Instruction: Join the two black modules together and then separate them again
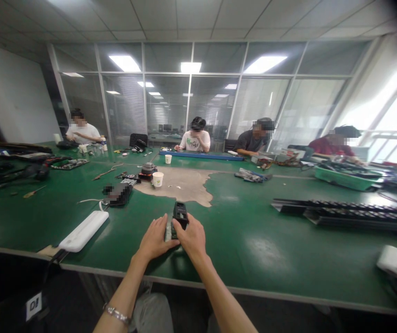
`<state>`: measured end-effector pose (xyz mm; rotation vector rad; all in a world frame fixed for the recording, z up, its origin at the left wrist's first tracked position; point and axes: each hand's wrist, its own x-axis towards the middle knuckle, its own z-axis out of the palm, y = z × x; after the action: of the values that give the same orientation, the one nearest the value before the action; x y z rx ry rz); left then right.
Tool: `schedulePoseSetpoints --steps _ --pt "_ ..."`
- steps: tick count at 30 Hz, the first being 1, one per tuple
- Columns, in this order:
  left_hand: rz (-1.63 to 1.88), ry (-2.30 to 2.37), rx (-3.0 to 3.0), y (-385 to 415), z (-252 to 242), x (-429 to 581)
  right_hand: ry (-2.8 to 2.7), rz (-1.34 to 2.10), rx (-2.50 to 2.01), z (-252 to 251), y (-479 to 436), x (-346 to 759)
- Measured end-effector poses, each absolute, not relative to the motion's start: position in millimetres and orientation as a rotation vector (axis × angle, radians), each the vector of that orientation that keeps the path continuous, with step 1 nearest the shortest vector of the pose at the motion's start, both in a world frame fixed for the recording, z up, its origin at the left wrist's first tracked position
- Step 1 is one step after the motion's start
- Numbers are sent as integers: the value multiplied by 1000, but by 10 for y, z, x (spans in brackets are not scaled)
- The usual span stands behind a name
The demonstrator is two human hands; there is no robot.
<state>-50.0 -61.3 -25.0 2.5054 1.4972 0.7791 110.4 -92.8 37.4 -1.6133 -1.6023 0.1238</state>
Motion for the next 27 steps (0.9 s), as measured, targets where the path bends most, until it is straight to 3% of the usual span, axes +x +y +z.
schedulePoseSetpoints --steps 8,27 --pt "912 1431 2458 -609 -280 -497 -1664 76 -1699 246 -955 996" --pt "810 1499 2523 -570 -335 -507 -1643 137 -1704 -9 -1008 996"
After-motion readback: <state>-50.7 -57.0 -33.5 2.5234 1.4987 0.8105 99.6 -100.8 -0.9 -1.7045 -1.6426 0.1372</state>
